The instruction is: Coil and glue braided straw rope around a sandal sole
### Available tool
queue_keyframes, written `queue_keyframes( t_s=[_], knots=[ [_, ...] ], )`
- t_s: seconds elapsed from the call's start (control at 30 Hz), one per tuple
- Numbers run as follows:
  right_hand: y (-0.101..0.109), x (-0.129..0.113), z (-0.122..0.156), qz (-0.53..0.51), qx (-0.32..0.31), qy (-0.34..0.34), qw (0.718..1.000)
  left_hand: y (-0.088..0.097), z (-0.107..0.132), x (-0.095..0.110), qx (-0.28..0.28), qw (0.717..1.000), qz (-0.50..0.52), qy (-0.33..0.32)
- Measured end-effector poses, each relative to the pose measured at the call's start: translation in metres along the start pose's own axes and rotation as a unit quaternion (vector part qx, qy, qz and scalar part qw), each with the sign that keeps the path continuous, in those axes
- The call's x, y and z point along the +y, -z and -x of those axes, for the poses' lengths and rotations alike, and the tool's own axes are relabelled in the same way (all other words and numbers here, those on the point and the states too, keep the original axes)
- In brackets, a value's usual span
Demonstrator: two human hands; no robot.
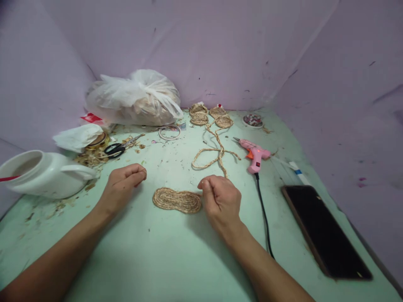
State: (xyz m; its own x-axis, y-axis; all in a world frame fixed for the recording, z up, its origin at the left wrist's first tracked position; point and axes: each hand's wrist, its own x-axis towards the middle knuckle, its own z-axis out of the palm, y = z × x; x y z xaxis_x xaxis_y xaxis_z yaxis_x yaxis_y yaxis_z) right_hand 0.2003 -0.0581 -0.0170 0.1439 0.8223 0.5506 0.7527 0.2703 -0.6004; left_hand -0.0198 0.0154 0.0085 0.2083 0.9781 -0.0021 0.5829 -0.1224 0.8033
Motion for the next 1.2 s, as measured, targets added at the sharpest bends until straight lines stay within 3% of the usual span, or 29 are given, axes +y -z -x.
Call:
queue_keyframes(
  t_s=[0.1, 0.2, 0.33, 0.47, 0.6, 0.77, 1.0, 1.2],
  knots=[
    [0.001, -0.005, 0.000, 0.016, 0.017, 0.018, 1.000, 0.006, 0.000, 0.003, 0.002, 1.000, -0.012, -0.026],
    [-0.001, -0.007, -0.001, 0.023, 0.009, 0.052, 0.998, 0.012, 0.001, 0.005, -0.068, 0.995, -0.037, -0.070],
    [-0.006, -0.010, 0.002, 0.037, -0.080, 0.098, 0.991, 0.010, 0.007, 0.005, -0.170, 0.960, -0.165, -0.149],
    [-0.010, -0.012, 0.008, 0.048, -0.175, 0.100, 0.978, -0.005, 0.015, 0.006, -0.204, 0.935, -0.226, -0.179],
    [-0.015, -0.012, 0.012, 0.049, -0.235, 0.073, 0.968, -0.022, 0.018, 0.009, -0.198, 0.934, -0.224, -0.195],
    [-0.018, -0.012, 0.010, 0.041, -0.264, 0.051, 0.962, -0.033, 0.012, 0.014, -0.184, 0.930, -0.231, -0.218],
    [0.011, 0.019, 0.001, 0.059, -0.181, 0.024, 0.981, -0.035, 0.021, 0.010, -0.134, 0.922, -0.264, -0.249],
    [0.020, 0.033, 0.004, 0.111, -0.249, 0.049, 0.961, -0.034, 0.028, 0.001, -0.082, 0.928, -0.254, -0.259]
  ],
)
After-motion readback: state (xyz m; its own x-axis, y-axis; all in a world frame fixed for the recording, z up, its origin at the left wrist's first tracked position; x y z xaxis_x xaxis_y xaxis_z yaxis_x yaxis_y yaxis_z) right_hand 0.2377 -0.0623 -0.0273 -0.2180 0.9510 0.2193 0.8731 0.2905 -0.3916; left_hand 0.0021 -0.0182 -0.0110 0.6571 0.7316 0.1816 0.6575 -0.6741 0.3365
